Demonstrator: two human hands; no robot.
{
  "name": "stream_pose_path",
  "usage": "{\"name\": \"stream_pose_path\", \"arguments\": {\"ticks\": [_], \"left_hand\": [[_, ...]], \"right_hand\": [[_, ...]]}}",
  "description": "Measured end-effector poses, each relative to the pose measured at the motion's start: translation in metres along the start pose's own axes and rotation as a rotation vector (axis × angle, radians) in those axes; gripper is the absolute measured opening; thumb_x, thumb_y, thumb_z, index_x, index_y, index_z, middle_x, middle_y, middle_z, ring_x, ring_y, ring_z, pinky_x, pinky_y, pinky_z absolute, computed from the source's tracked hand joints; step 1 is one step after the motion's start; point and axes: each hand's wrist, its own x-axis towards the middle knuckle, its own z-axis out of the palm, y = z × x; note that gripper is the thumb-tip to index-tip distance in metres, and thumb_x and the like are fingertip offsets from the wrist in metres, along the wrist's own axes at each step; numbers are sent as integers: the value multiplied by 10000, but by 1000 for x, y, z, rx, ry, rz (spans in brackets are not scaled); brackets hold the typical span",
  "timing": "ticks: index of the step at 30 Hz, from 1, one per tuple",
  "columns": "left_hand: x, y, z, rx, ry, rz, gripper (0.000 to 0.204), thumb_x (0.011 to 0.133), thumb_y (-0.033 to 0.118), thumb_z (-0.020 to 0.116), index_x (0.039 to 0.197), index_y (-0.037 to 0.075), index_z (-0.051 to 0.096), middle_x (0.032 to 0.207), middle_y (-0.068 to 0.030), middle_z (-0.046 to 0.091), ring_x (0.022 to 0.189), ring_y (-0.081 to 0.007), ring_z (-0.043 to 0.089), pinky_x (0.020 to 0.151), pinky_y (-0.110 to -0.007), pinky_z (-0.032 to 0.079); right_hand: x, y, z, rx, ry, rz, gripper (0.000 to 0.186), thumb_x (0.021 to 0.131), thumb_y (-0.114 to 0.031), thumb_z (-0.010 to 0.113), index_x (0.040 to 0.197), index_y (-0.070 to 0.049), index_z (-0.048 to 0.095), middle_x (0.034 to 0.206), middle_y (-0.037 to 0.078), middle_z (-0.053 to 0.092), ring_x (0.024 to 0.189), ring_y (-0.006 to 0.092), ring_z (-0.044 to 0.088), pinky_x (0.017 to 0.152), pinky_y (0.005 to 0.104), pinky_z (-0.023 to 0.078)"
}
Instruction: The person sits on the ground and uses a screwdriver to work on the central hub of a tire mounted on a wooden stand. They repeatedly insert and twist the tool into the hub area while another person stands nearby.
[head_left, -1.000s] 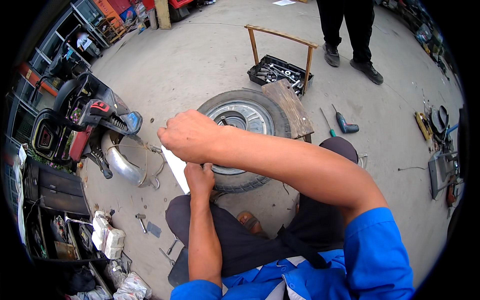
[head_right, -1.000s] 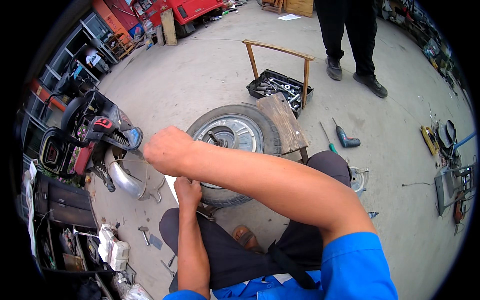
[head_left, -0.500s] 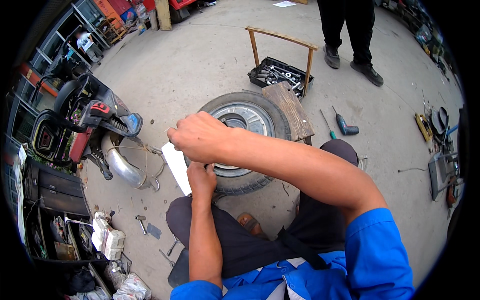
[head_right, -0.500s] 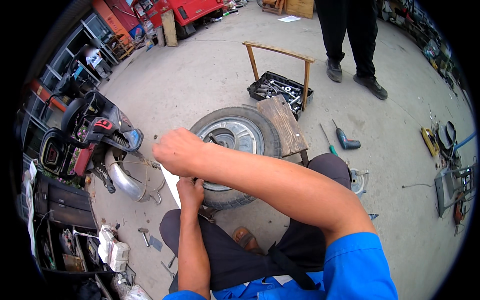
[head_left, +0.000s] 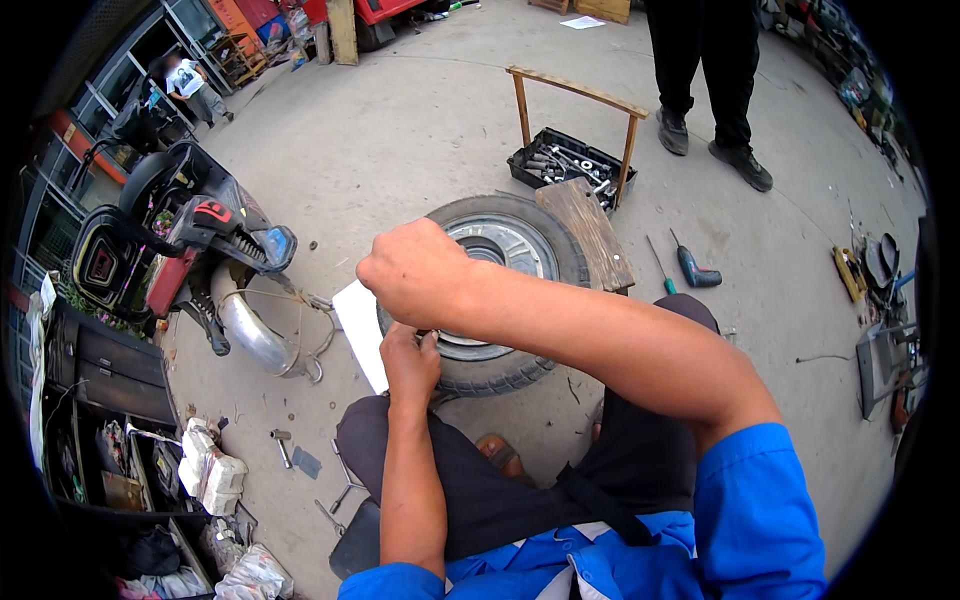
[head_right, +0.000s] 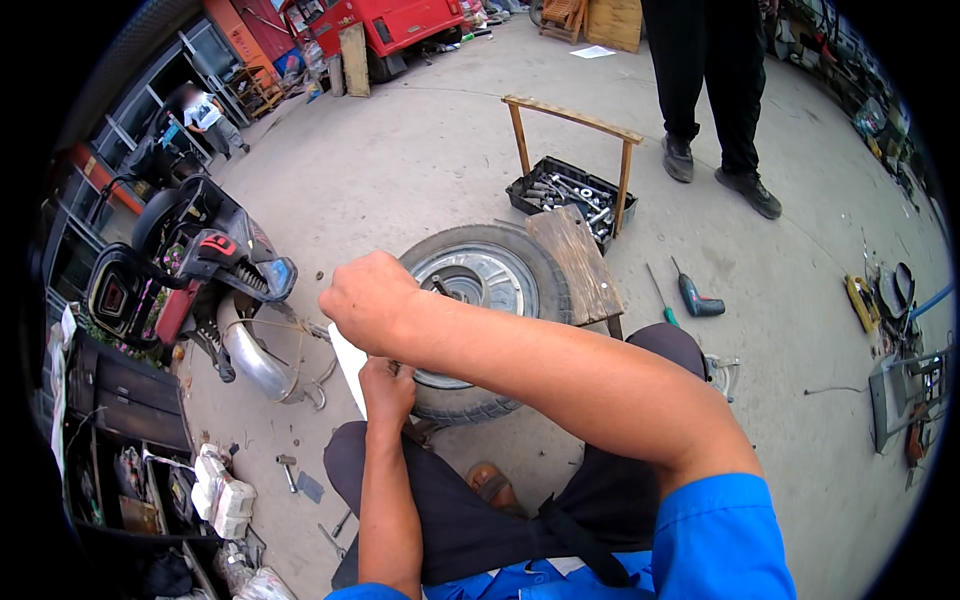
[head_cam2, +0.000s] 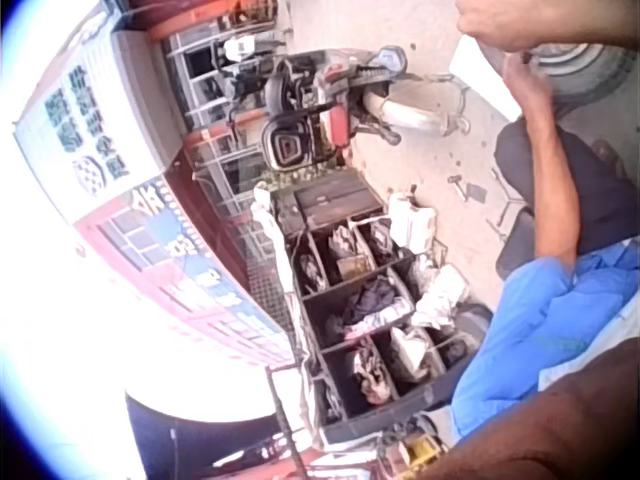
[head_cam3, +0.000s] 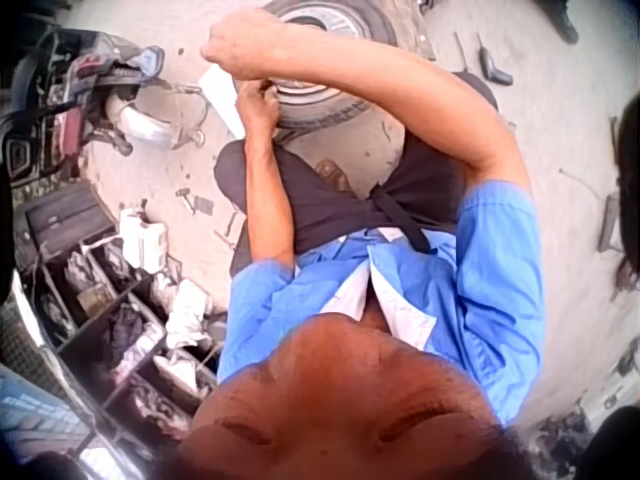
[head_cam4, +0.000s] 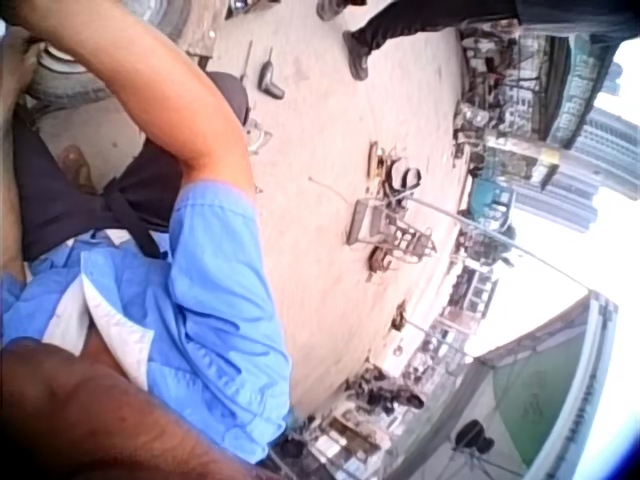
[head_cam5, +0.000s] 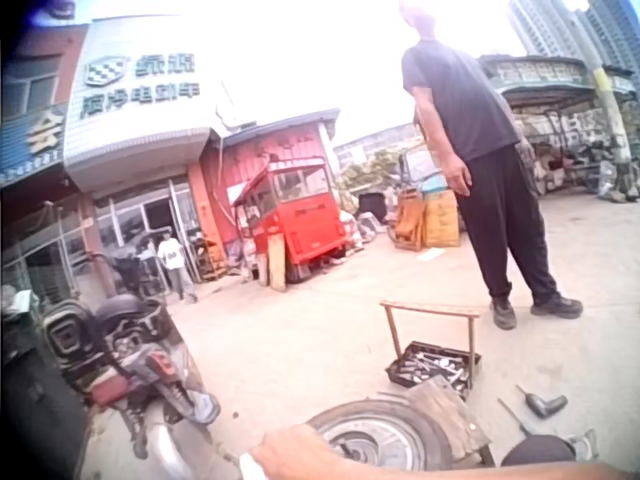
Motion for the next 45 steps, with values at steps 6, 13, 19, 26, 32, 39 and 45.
{"name": "stream_pose_path", "arguments": {"ticks": [6, 13, 19, 26, 32, 39, 45], "left_hand": [[8, -6, 6, -215, 130, 72, 144, 796, -58, 685, 935, -21, 699, 787, -162, 660, 630, -234, 610, 612, -346, 474], [9, -21, 9, -130, 106, 159, 111, 807, -36, 693, 918, -30, 697, 781, -181, 676, 666, -302, 641, 629, -362, 486], [7, -15, 3, -164, 108, 160, 84, 824, -29, 684, 905, -40, 701, 787, -207, 675, 715, -362, 665, 649, -391, 500], [9, -14, 7, -148, 139, 176, 91, 843, -13, 691, 927, -45, 703, 784, -190, 683, 651, -307, 649, 638, -374, 500], [11, -7, 10, -355, 220, 121, 81, 865, 11, 702, 933, -32, 708, 730, -154, 670, 614, -220, 615, 607, -332, 474], [10, -16, 11, -301, 218, 172, 104, 850, -15, 695, 952, -30, 714, 764, -177, 685, 660, -231, 660, 624, -321, 484], [10, -17, 10, -257, 224, 216, 89, 844, -31, 674, 928, -35, 701, 751, -206, 660, 637, -306, 644, 604, -345, 472]], "right_hand": [[4, -4, -3, 46, 28, 164, 90, 695, -90, 678, 740, -25, 723, 714, 183, 691, 700, 338, 713, 619, 431, 573], [12, 15, -24, 570, -423, 393, 279, 845, -167, 681, 995, 60, 738, 818, 232, 707, 647, 311, 706, 588, 405, 574], [5, 34, -23, 676, -381, 297, 395, 866, -307, 749, 1021, 57, 741, 703, 206, 678, 649, 309, 696, 623, 428, 556], [3, 14, -18, 223, -74, 272, 293, 782, -221, 724, 694, 57, 694, 659, 256, 647, 685, 416, 684, 651, 478, 559], [2, -1, -1, 153, 167, 236, 203, 761, -125, 680, 714, 72, 678, 666, 256, 652, 653, 416, 683, 609, 469, 567], [-2, 2, -35, 165, -125, 64, 208, 747, -149, 739, 732, 52, 684, 717, 220, 678, 706, 387, 695, 650, 469, 563], [10, 2, -37, 63, -96, 95, 157, 758, -114, 703, 736, 41, 691, 727, 226, 679, 720, 402, 695, 665, 473, 564]]}}
